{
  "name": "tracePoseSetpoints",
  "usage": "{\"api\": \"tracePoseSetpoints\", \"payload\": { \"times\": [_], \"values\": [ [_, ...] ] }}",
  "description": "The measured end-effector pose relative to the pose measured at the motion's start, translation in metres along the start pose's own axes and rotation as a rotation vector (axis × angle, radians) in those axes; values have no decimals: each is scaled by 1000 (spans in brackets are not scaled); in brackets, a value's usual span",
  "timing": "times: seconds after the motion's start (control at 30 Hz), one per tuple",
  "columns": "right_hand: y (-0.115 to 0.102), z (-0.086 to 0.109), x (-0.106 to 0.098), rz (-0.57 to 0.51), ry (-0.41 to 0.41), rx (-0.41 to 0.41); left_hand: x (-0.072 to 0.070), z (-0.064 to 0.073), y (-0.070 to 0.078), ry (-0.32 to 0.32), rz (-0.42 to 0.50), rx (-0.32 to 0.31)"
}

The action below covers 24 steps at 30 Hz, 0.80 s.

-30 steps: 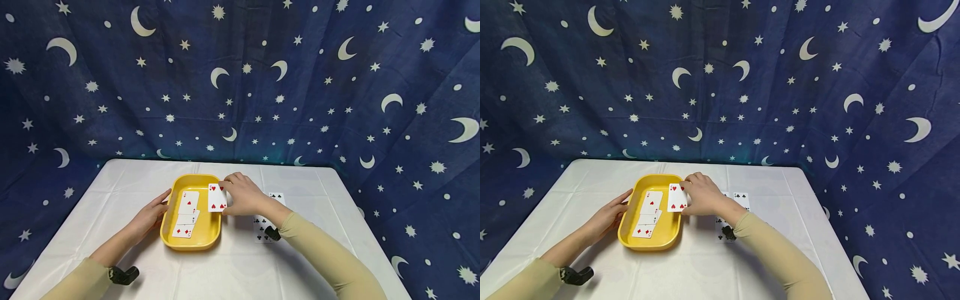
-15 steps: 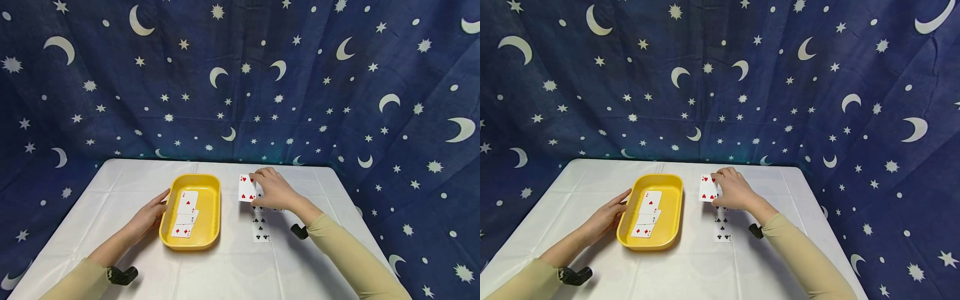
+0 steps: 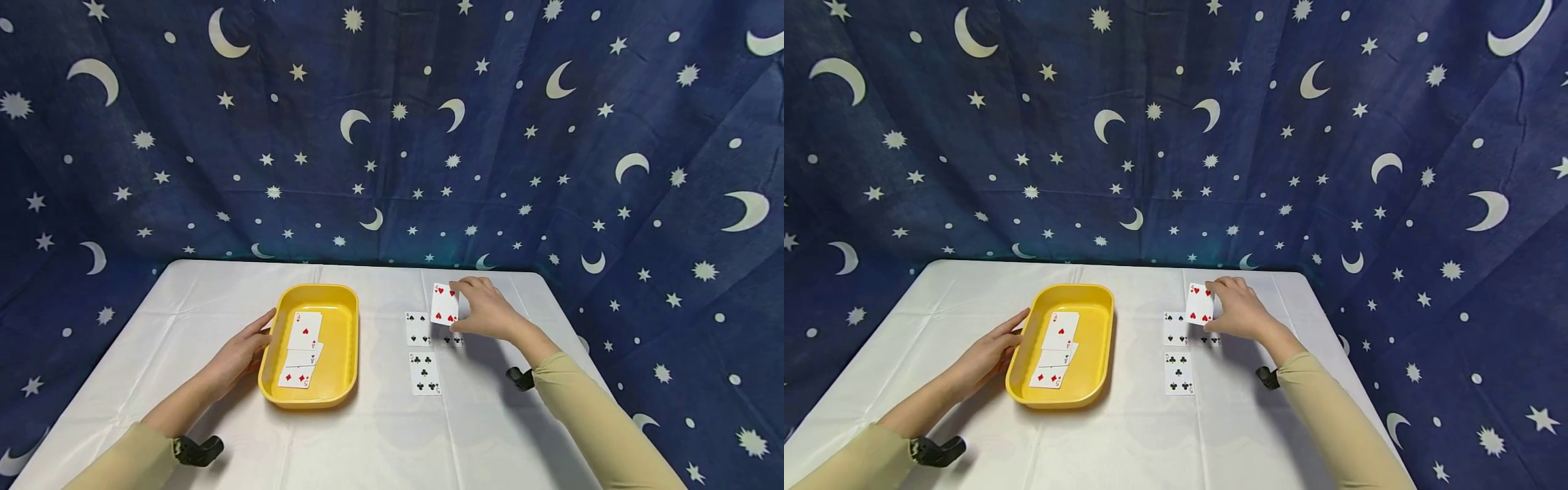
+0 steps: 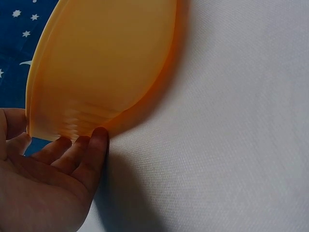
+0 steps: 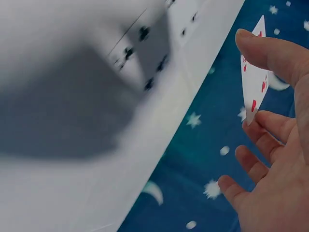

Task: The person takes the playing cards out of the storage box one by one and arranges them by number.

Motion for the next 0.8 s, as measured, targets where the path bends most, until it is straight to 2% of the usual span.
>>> {"api": "tracePoseSetpoints", "payload": {
  "times": [0.3,0.8],
  "values": [
    [42,8,6,-15,-20,55,0,-1,0,-3,18,7],
    [72,23,8,-46,-64,56,0,-1,-2,1,12,7]
  ]
}}
Point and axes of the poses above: each hand's wrist, its own z-axis away from the middle knuckle, its own x-axis out of the palm, y = z × x, the point moved 3 cm from there along -z, towards the middle knuckle, and after that the axes turned 2 degrees about -z, right-handed, at the moved point
